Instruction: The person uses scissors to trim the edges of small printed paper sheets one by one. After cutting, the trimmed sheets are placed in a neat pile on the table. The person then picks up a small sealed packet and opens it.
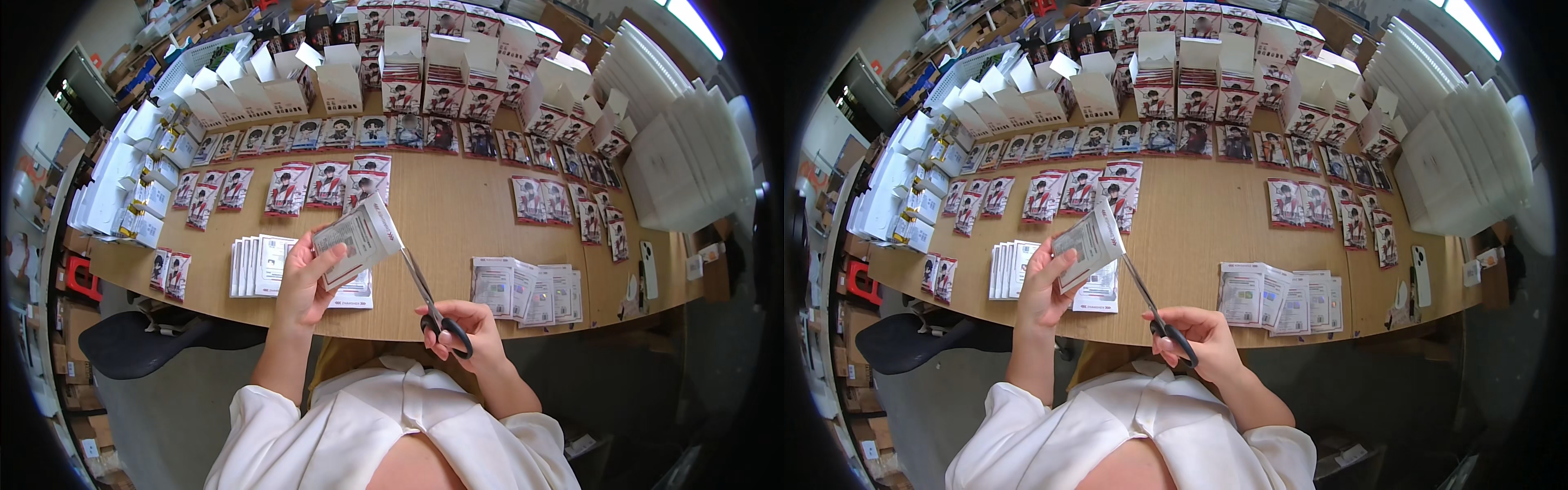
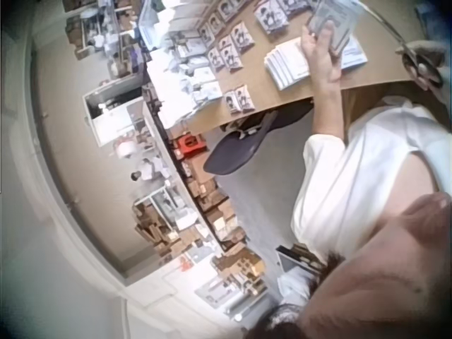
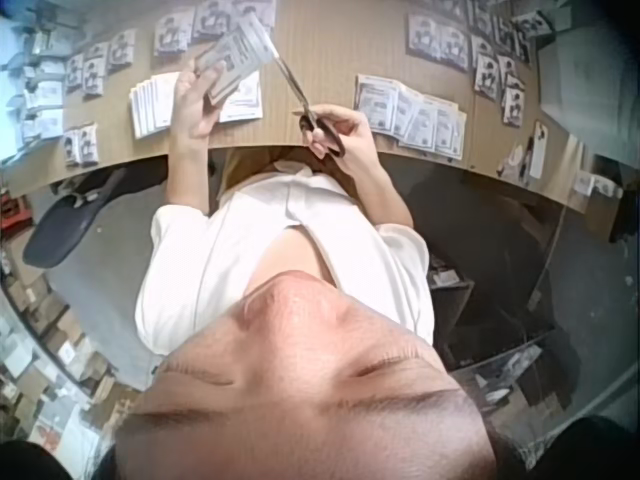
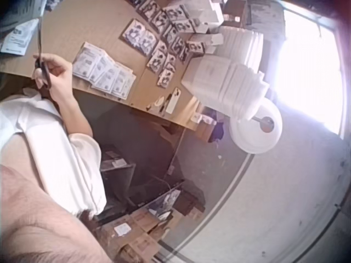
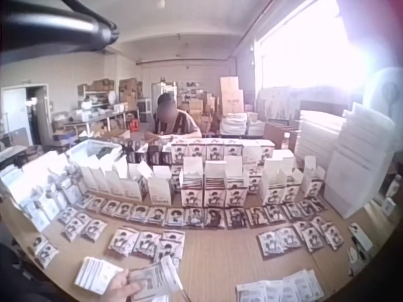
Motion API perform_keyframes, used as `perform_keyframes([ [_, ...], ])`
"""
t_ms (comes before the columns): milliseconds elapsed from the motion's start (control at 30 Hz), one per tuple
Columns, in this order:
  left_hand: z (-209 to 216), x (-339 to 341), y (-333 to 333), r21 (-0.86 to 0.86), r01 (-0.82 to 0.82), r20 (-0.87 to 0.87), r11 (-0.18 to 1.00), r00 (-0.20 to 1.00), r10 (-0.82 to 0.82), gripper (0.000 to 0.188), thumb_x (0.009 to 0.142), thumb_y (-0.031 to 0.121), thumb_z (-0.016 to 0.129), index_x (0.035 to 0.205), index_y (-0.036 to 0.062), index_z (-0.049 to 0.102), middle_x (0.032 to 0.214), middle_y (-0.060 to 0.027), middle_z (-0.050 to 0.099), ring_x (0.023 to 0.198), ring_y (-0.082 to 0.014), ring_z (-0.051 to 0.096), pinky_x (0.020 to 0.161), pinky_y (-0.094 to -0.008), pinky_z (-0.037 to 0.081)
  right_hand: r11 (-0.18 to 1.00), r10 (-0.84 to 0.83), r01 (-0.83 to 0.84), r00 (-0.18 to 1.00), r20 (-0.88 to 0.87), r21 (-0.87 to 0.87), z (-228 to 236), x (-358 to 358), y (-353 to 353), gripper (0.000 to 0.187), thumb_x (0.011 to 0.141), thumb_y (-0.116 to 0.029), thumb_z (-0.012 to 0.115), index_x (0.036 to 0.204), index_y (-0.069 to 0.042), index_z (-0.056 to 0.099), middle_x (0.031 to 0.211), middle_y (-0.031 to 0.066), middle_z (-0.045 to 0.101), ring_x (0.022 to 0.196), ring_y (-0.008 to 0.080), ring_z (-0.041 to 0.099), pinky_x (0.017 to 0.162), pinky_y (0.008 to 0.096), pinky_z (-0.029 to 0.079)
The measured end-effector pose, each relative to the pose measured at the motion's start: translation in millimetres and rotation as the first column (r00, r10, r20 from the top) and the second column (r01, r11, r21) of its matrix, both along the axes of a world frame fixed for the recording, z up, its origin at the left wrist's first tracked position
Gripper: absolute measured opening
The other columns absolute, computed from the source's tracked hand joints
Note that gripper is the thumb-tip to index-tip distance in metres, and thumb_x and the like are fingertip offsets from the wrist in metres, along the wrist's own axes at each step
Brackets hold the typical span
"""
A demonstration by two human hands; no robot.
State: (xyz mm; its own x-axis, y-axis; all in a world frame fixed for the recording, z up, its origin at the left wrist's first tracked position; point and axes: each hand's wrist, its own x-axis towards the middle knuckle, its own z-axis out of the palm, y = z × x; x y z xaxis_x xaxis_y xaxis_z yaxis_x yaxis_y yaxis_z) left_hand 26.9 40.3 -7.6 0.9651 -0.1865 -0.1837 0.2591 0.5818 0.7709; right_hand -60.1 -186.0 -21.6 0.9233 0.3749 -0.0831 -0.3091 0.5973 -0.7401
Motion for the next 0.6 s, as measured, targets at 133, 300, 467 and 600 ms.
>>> perform_keyframes([
  [133,-0.7,0.8,-1.0,-0.002,0.001,-0.001,1.000,1.000,-0.001,0.035,0.078,0.005,0.062,0.107,-0.0021,0.044,0.097,-0.0124,0.058,0.082,-0.0163,0.062,0.070,-0.0301,0.055,1.000,0.000,0.000,1.000,-0.004,-0.011,0.4,-1.2,-1.5,0.034,0.077,-0.003,0.066,0.109,0.005,0.057,0.071,0.0063,0.057,0.054,0.0099,0.051,0.049,0.0216,0.041],
  [300,-2.0,1.7,1.0,-0.007,0.019,-0.018,1.000,1.000,-0.019,0.035,0.078,0.005,0.062,0.107,-0.0020,0.044,0.096,-0.0126,0.058,0.083,-0.0165,0.062,0.071,-0.0307,0.055,1.000,-0.004,0.004,1.000,0.012,-0.030,-1.2,-2.2,-2.0,0.034,0.076,-0.002,0.066,0.108,0.005,0.057,0.072,0.0065,0.057,0.054,0.0102,0.052,0.049,0.0214,0.041],
  [467,-3.3,2.2,1.4,-0.003,0.015,0.014,1.000,1.000,-0.015,0.036,0.077,0.003,0.061,0.108,-0.0014,0.042,0.098,-0.0121,0.057,0.086,-0.0168,0.061,0.074,-0.0310,0.054,1.000,-0.008,0.008,1.000,0.015,-0.028,-3.6,-0.9,-1.9,0.034,0.076,-0.001,0.066,0.109,0.005,0.057,0.073,0.0066,0.057,0.055,0.0101,0.052,0.048,0.0211,0.041],
  [600,-3.4,2.2,0.2,0.008,-0.026,0.085,1.000,0.996,0.025,0.042,0.074,-0.003,0.064,0.108,0.0009,0.040,0.100,-0.0116,0.056,0.091,-0.0170,0.059,0.077,-0.0315,0.053,0.997,-0.012,0.014,1.000,0.020,-0.079,-4.0,-1.1,-0.2,0.034,0.076,0.000,0.066,0.109,0.005,0.058,0.072,0.0060,0.058,0.055,0.0091,0.052,0.048,0.0202,0.040],
])
